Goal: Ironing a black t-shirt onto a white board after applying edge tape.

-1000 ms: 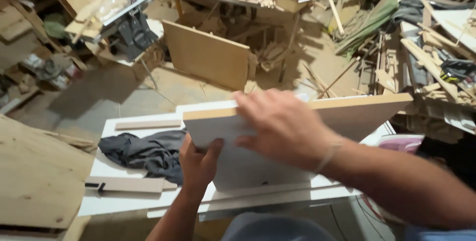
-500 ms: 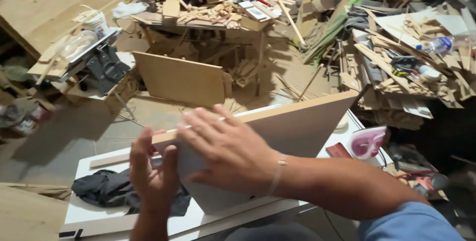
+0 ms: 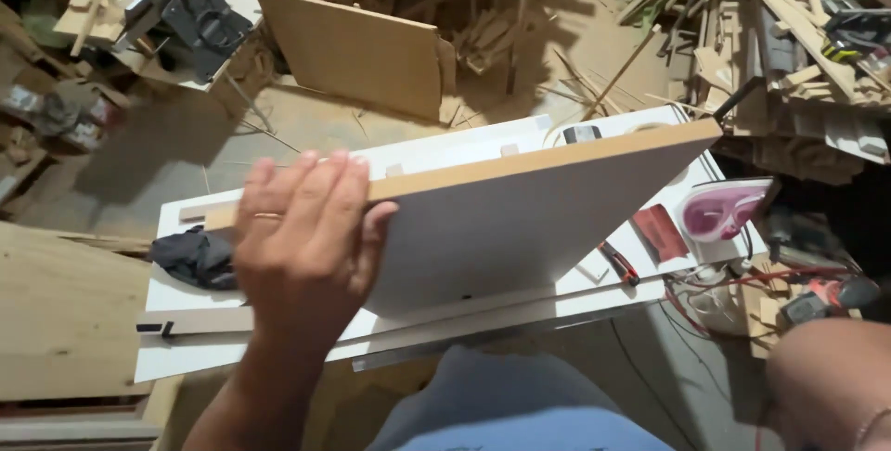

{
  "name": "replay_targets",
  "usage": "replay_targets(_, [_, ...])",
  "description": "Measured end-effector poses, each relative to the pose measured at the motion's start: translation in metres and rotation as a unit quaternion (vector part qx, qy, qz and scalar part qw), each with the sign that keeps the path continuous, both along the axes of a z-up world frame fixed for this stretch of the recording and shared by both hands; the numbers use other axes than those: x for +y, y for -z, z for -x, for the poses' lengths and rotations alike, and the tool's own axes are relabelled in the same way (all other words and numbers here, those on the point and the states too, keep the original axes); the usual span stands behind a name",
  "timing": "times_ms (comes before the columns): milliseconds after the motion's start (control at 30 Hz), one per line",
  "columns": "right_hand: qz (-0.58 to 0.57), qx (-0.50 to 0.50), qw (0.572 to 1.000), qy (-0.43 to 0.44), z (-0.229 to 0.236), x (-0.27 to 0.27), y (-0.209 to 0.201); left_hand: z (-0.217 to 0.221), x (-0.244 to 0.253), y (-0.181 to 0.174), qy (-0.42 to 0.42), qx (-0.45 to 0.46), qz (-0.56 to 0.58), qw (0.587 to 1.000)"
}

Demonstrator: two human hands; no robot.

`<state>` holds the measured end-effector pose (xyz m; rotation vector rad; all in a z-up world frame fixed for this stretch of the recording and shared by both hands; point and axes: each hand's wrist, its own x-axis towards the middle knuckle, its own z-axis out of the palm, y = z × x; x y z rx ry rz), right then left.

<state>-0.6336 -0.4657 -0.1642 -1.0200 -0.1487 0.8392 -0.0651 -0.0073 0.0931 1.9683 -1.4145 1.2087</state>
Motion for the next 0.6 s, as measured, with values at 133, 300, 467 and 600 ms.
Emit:
replay_targets(133, [0.218,-0.229,0.932,0.177,-0.050,0.020,-0.082,0.022,-0.028,-0.005,0.018,-0.007,0.004,1.000])
replay_targets(300, [0.461,-0.457,0.657,0.383,-0.221,0.147,-0.246,0.040,-0.053,-0.011,0.034,-0.018,0.003,0.999])
replay_targets(467, [0.610,-0.561,0.291,0.478,-0.316,0.163,-0.286,0.039,-0.066,-0.007,0.033,-0.010,0.041,0.999])
replay_targets(600, [0.583,-0.602,0.345,0.423,-0.335,0.127,-0.263,0.035,-0.067,-0.006,0.035,-0.028,0.042,0.998])
